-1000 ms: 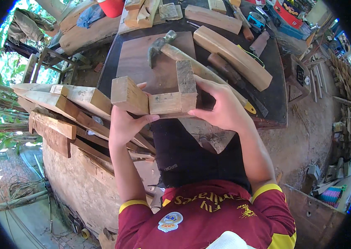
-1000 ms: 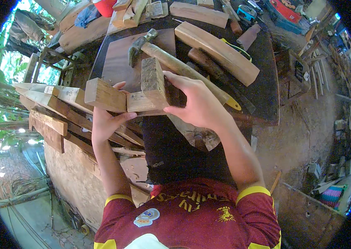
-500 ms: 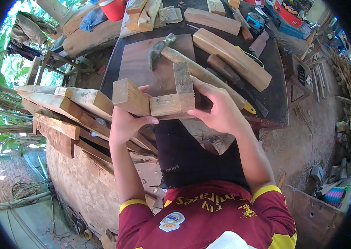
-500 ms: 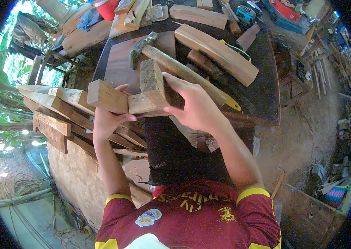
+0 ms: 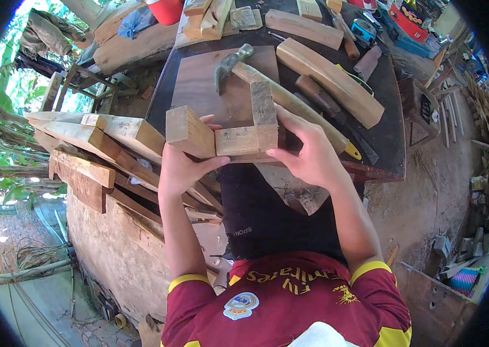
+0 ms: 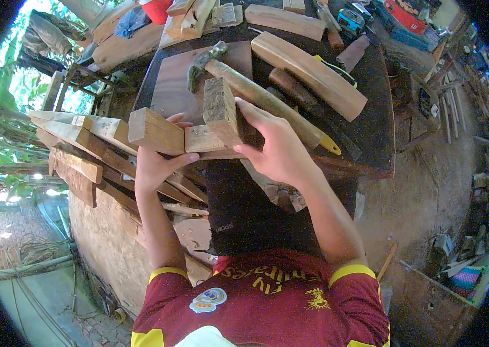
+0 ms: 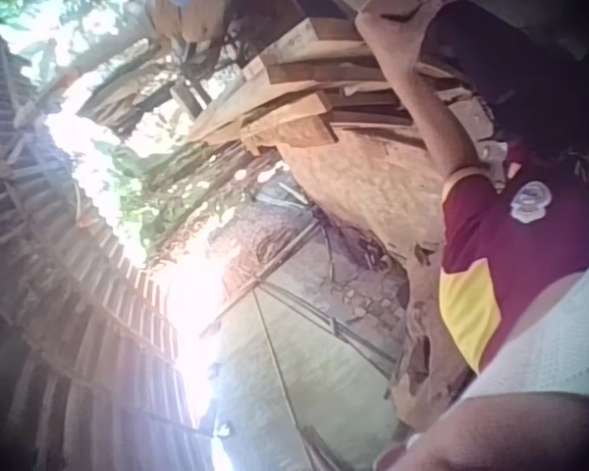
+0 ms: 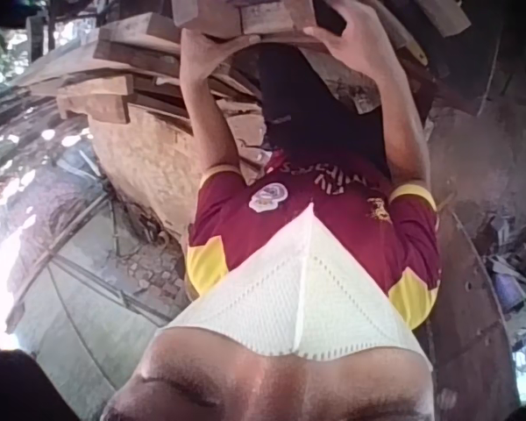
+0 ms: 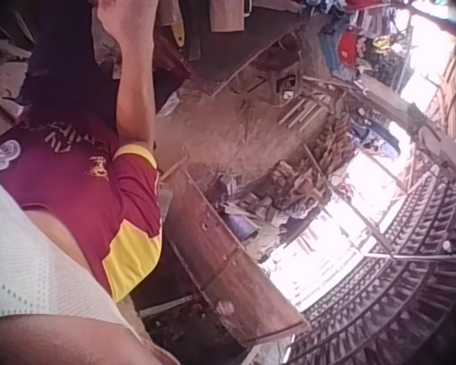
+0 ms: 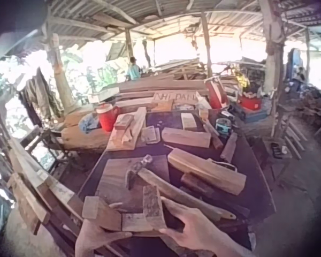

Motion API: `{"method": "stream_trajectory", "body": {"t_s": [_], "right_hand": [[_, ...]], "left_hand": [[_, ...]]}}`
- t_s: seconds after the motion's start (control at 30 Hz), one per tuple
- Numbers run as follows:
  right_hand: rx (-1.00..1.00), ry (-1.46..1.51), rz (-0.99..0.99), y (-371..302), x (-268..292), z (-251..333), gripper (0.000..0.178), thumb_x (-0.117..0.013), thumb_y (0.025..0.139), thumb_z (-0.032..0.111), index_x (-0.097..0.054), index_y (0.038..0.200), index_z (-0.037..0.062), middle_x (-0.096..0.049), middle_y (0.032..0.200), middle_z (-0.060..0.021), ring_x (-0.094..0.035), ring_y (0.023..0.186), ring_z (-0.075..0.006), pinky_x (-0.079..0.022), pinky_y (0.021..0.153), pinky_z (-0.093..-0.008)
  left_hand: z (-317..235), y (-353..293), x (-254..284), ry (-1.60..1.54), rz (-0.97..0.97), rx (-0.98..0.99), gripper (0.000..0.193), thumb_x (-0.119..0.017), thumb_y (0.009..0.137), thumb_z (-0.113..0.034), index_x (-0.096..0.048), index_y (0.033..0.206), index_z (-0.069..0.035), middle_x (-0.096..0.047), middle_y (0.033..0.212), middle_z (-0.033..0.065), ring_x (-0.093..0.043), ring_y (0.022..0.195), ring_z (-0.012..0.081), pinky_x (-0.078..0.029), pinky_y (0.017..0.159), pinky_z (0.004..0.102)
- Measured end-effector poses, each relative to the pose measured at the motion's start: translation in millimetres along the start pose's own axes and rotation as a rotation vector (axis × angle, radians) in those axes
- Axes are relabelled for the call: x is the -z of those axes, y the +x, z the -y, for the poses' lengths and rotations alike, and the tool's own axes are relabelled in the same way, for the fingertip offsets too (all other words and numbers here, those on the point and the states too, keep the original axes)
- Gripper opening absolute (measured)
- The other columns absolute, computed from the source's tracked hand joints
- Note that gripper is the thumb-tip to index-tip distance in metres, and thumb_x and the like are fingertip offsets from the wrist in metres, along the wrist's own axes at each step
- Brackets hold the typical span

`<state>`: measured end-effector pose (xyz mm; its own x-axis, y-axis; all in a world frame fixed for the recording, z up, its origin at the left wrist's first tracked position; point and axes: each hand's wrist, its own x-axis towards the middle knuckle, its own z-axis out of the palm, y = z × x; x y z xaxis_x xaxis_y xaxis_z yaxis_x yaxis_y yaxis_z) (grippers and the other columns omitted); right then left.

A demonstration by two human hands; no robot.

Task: The person cleans a small wooden block with a brush, then uses a hammer to drive nails into it. They assemble multiple wooden blocks into a larger structure by hammering nails into the joints. The person works at a cluttered workbench in an outdoor or semi-outdoor workshop.

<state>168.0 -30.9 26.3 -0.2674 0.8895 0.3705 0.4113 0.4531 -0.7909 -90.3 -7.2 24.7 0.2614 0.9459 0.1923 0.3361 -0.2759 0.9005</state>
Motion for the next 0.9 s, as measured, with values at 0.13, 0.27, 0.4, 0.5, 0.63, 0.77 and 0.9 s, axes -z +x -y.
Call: {"method": "stream_trajectory", "body": {"t_s": [0.13, 0.27, 0.4, 0.5, 0.63, 0.77, 0.9], "right_hand": [[-0.006, 0.031, 0.008, 1.2, 0.5, 0.8, 0.072, -0.075, 0.075, 0.005, -0.043, 0.139, -0.0035, -0.054, 0.131, -0.0269, -0.051, 0.125, -0.0399, -0.041, 0.105, -0.0395], [-0.014, 0.067, -0.011, -2.9, 1.8, -3.0, 0.074, -0.076, 0.074, 0.006, -0.043, 0.14, -0.0022, -0.055, 0.131, -0.0265, -0.053, 0.123, -0.0397, -0.041, 0.105, -0.0394], [-0.084, 0.231, -0.071, -21.6, 17.4, 4.6, 0.071, -0.077, 0.074, 0.009, -0.046, 0.138, -0.0018, -0.057, 0.13, -0.0252, -0.056, 0.12, -0.0397, -0.042, 0.104, -0.0392], [0.035, -0.03, -0.212, -29.9, 37.2, 0.4, 0.061, -0.075, 0.076, 0.009, -0.052, 0.132, -0.002, -0.059, 0.127, -0.0229, -0.057, 0.117, -0.0388, -0.044, 0.102, -0.0406], [-0.052, -0.402, -0.288, -22.0, 26.9, -7.6, 0.045, -0.069, 0.08, 0.007, -0.057, 0.122, -0.0011, -0.062, 0.117, -0.0178, -0.058, 0.11, -0.0353, -0.049, 0.093, -0.0429], [-0.161, -0.605, -0.285, -9.8, 15.2, -15.4, 0.038, -0.067, 0.081, 0.011, -0.06, 0.117, 0.0006, -0.064, 0.102, -0.0126, -0.062, 0.097, -0.0296, -0.052, 0.08, -0.0404], [-0.192, -0.592, -0.246, -5.6, 17.0, -12.3, 0.031, -0.067, 0.081, 0.012, -0.06, 0.109, 0.001, -0.065, 0.097, -0.0118, -0.064, 0.092, -0.0309, -0.053, 0.075, -0.0408]], "left_hand": [[-0.1, -0.2, 4.2, 0.059, 0.066, -0.003, 0.081, -0.092, 0.06, -0.009, -0.053, 0.13, 0.004, -0.065, 0.117, 0.012, -0.061, 0.107, 0.0168, -0.048, 0.095, 0.0324], [1.1, -2.7, 3.0, -0.01, 0.015, -0.03, 0.095, -0.094, 0.057, -0.014, -0.046, 0.137, 0.003, -0.056, 0.134, 0.0136, -0.057, 0.114, 0.0183, -0.046, 0.097, 0.0338], [-16.4, -22.4, 26.9, 0.274, -0.079, -0.069, 0.109, -0.095, 0.053, -0.027, -0.039, 0.142, 0.002, -0.04, 0.149, 0.0147, -0.049, 0.126, 0.0237, -0.045, 0.098, 0.0365], [-55.9, -32.1, 44.7, 0.48, -0.236, -0.187, 0.113, -0.094, 0.054, -0.038, -0.038, 0.144, 0.0, -0.04, 0.149, 0.0155, -0.047, 0.13, 0.0264, -0.044, 0.098, 0.0385], [-123.7, -18.2, 23.0, 0.286, -0.381, -0.438, 0.092, -0.086, 0.066, -0.04, -0.046, 0.14, -0.002, -0.054, 0.138, 0.0155, -0.052, 0.125, 0.0272, -0.044, 0.097, 0.0388], [-153.0, 32.0, -43.4, 0.579, -0.15, -0.513, 0.058, -0.074, 0.082, -0.036, -0.059, 0.124, 0.001, -0.065, 0.119, 0.0178, -0.06, 0.113, 0.0316, -0.046, 0.095, 0.041], [-138.8, 69.0, -80.3, 0.715, -0.149, -0.435, 0.039, -0.063, 0.091, -0.026, -0.061, 0.117, 0.002, -0.065, 0.113, 0.0216, -0.06, 0.11, 0.0373, -0.047, 0.091, 0.0451]]}}
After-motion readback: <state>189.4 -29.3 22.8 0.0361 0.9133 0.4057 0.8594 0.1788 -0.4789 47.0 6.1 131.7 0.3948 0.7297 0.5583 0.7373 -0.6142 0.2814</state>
